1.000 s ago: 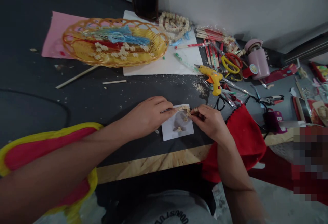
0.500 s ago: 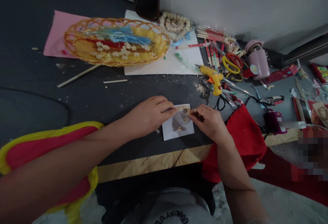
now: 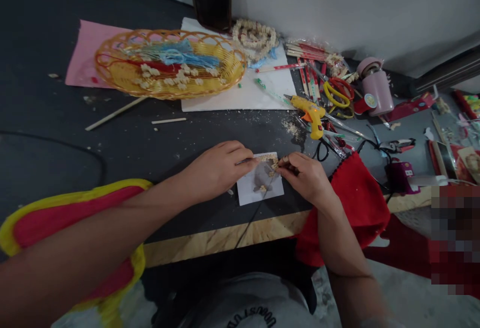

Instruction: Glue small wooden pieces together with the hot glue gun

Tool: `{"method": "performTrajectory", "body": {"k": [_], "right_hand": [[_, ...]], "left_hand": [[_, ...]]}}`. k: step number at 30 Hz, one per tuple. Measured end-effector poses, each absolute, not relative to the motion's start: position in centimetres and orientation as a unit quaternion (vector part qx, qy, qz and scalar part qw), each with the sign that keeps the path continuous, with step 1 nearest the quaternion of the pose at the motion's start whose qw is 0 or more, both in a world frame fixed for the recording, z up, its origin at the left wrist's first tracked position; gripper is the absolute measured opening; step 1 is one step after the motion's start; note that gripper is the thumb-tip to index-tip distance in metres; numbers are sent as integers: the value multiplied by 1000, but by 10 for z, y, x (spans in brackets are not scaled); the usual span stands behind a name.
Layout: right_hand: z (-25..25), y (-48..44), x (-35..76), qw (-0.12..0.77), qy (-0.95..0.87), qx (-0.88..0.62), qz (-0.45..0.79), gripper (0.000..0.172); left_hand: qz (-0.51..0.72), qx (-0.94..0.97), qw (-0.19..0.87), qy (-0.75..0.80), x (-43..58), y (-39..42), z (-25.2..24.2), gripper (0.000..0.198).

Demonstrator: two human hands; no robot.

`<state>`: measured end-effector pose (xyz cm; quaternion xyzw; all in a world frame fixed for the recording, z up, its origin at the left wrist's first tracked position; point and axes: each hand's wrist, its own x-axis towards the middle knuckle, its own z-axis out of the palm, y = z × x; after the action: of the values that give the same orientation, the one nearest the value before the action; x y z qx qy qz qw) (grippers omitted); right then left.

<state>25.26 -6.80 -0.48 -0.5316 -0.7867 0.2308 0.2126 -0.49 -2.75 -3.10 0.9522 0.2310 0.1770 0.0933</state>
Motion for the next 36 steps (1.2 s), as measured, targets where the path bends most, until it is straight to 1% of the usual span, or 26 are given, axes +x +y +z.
{"method": "performTrajectory", "body": {"k": [5,9,13,15,20,31,36], "right_hand": [[-5,-67,254,212,-782,-534,239,7],[-5,-67,256,235,-772,-539,241,4],[-7,-65,256,224,-792,-525,219,16],[-8,-65,255,212,-799,-521,212,18],[-10,-65,253,211,-806,-516,200,16],[-7,-65,252,202,-801,-520,217,15],[-9,-65,253,200,-800,-520,225,15]], "left_hand": [[164,955,95,227,-5,-27,-29,35],[151,960,86,220,-6,-26,-25,35],[136,967,78,200,-7,-24,-22,35],[147,966,75,200,-7,-24,-21,35],[166,963,54,207,-6,-24,-20,30],[173,957,41,228,-4,-26,-18,29],[159,950,85,256,-4,-26,-15,30]]}}
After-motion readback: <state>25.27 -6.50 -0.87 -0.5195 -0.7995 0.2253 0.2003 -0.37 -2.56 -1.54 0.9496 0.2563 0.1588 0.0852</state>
